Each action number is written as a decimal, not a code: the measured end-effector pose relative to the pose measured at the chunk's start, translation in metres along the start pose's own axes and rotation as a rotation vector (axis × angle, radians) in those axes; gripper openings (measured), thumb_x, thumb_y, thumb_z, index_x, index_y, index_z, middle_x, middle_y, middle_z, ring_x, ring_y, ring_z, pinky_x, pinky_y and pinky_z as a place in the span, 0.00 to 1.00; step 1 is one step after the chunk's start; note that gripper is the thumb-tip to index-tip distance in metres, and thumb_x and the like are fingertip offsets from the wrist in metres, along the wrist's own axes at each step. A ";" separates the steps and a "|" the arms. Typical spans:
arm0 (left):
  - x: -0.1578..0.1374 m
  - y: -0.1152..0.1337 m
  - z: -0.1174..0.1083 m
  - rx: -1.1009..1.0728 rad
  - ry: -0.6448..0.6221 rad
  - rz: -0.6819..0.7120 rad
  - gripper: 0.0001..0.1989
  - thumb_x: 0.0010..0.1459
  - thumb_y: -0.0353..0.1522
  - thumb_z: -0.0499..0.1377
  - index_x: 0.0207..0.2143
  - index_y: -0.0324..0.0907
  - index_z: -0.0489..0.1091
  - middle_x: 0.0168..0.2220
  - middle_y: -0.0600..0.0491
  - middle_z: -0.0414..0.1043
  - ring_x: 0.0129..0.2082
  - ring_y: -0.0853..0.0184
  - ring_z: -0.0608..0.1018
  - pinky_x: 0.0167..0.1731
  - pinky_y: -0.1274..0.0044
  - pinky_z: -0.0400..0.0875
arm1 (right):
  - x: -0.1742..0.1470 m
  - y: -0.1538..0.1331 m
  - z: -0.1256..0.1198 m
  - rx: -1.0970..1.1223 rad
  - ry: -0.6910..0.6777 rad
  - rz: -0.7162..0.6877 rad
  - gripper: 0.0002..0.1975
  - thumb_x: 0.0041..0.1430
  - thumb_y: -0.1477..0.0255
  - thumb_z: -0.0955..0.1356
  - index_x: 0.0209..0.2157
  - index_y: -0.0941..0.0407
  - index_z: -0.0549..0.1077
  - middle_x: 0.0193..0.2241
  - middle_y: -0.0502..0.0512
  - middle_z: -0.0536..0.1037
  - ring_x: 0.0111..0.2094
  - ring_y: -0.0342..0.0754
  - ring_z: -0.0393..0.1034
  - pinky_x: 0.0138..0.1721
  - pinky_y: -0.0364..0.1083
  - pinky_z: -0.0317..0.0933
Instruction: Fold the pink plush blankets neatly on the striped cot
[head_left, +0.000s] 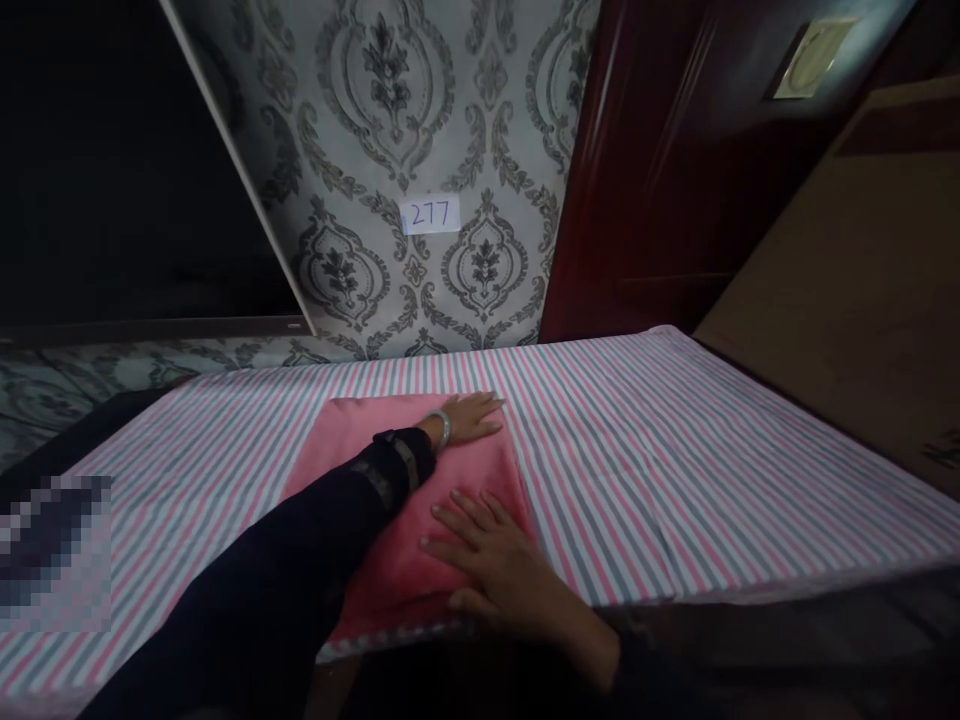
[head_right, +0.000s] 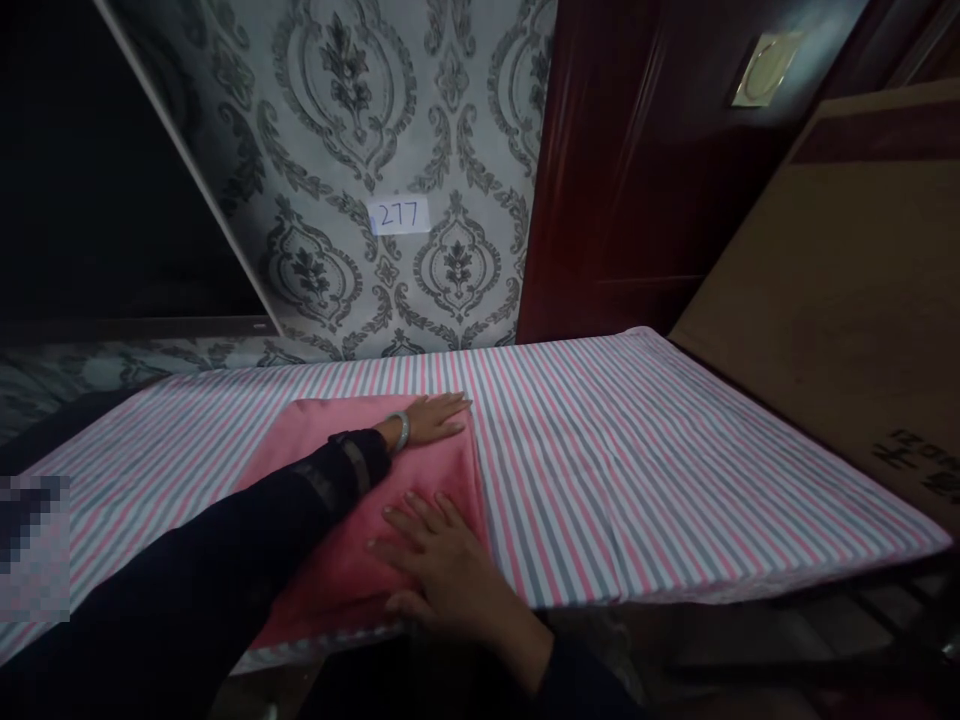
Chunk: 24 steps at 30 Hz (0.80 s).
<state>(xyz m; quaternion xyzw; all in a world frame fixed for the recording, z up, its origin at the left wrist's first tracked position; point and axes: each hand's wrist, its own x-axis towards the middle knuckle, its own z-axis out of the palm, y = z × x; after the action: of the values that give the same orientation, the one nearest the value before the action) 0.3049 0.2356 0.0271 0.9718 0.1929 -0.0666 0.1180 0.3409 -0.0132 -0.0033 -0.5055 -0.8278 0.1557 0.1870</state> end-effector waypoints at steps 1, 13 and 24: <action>0.007 -0.003 0.001 -0.035 -0.010 -0.029 0.35 0.68 0.52 0.40 0.72 0.50 0.46 0.75 0.48 0.40 0.74 0.55 0.48 0.67 0.50 0.42 | 0.000 0.000 -0.001 0.001 -0.001 0.002 0.33 0.68 0.47 0.60 0.70 0.41 0.56 0.72 0.49 0.49 0.73 0.56 0.37 0.71 0.64 0.34; 0.014 -0.007 0.007 -0.035 0.075 -0.089 0.32 0.70 0.47 0.35 0.71 0.46 0.50 0.73 0.47 0.48 0.73 0.59 0.52 0.68 0.56 0.45 | 0.001 0.003 0.005 -0.050 0.038 -0.009 0.31 0.69 0.49 0.61 0.69 0.42 0.57 0.72 0.49 0.49 0.73 0.56 0.36 0.71 0.63 0.34; -0.093 0.055 -0.009 0.180 0.183 -0.094 0.32 0.68 0.44 0.50 0.69 0.40 0.55 0.71 0.39 0.53 0.71 0.50 0.55 0.68 0.51 0.43 | -0.002 0.004 0.010 -0.130 0.055 -0.020 0.32 0.69 0.48 0.59 0.70 0.43 0.56 0.72 0.52 0.52 0.73 0.56 0.39 0.70 0.64 0.34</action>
<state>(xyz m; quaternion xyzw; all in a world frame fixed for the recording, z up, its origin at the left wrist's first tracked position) 0.2421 0.1553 0.0629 0.9704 0.2414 0.0000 0.0091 0.3400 -0.0135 -0.0138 -0.5123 -0.8357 0.0858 0.1782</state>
